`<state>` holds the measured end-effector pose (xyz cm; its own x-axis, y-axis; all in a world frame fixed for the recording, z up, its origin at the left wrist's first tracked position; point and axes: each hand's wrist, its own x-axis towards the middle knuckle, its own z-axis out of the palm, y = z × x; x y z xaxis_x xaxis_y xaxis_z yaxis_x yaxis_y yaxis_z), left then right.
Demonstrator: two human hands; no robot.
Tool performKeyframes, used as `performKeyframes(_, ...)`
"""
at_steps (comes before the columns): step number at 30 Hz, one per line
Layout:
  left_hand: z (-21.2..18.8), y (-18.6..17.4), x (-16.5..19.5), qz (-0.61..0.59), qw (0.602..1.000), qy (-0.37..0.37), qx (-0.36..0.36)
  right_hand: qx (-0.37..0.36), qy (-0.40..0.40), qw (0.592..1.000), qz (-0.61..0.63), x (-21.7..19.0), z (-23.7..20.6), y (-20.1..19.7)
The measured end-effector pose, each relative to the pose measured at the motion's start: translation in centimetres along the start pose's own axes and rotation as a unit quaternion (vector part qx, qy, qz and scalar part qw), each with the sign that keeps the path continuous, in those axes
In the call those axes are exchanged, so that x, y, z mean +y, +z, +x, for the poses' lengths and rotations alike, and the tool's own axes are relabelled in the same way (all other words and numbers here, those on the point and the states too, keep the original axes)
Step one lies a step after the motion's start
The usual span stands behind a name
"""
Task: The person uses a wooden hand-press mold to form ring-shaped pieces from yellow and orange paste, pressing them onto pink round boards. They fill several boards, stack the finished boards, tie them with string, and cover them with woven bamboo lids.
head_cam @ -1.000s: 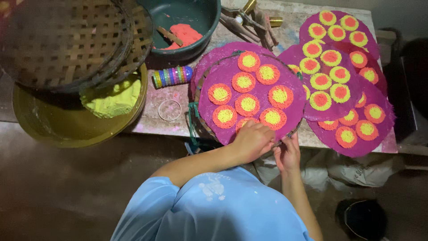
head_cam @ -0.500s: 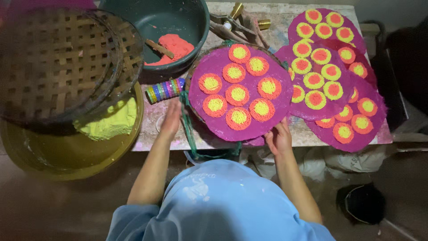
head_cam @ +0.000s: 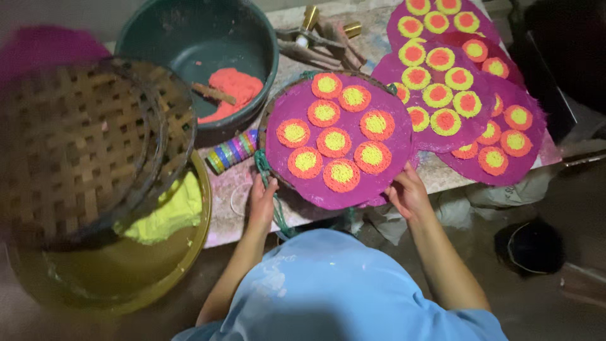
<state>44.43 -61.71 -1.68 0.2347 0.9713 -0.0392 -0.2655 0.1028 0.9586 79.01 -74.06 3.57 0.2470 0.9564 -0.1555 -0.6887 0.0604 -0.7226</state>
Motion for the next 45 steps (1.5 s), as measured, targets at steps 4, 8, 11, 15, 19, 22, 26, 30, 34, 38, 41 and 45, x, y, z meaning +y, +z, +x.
performKeyframes(4, -0.2, 0.3, 2.5, -0.010, 0.999, -0.039, -0.021, -0.031, -0.040, 0.998, 0.032, -1.9, -1.4, 0.6)
performKeyframes(8, 0.5, -1.0, 6.4, 0.058, 0.997, -0.034, -0.031, -0.022, -0.082, 0.996, 0.001, -6.3, -1.6, 2.1)
performKeyframes(11, -0.4, -2.8, 9.7, -0.120, 0.992, -0.019, 0.028, -0.012, -0.111, 0.994, -0.010, -10.4, -0.7, 3.5)
performKeyframes(15, -4.3, -5.1, 13.9, -0.174, 0.984, 0.030, 0.026, -0.060, -0.158, 0.985, -0.030, -14.8, 1.5, 4.4)
performKeyframes(19, -8.3, -5.2, 16.9, -0.319, 0.945, 0.070, -0.013, -0.084, -0.147, 0.986, -0.007, -15.9, 3.6, 3.6)
performKeyframes(22, -12.0, -5.3, 18.8, -0.330, 0.939, 0.093, -0.004, -0.051, -0.110, 0.993, 0.004, -13.7, 4.3, 2.0)
performKeyframes(26, -17.0, -7.7, 20.2, -0.167, 0.976, 0.096, 0.103, -0.042, -0.047, 0.998, 0.017, -7.4, 3.7, -0.5)
performKeyframes(30, -19.1, -10.7, 18.7, 0.122, 0.973, -0.055, 0.190, -0.065, 0.016, 0.997, 0.036, -3.0, 2.7, -2.3)
performKeyframes(34, -19.6, -10.9, 14.1, 0.419, 0.902, -0.080, 0.070, -0.018, 0.066, 0.998, 0.003, -0.9, 1.7, -2.7)
performKeyframes(38, -18.0, -9.3, 9.4, 0.672, 0.687, -0.232, 0.151, -0.004, 0.114, 0.993, -0.019, -1.0, 1.8, -3.3)
performKeyframes(41, -15.1, -8.4, 7.8, 0.700, 0.674, -0.216, 0.092, -0.014, 0.143, 0.984, -0.109, -1.7, 3.1, -4.7)
performKeyframes(45, -9.3, -7.3, 7.2, 0.592, 0.774, -0.185, 0.126, -0.041, 0.180, 0.969, -0.166, -2.9, 6.0, -7.7)
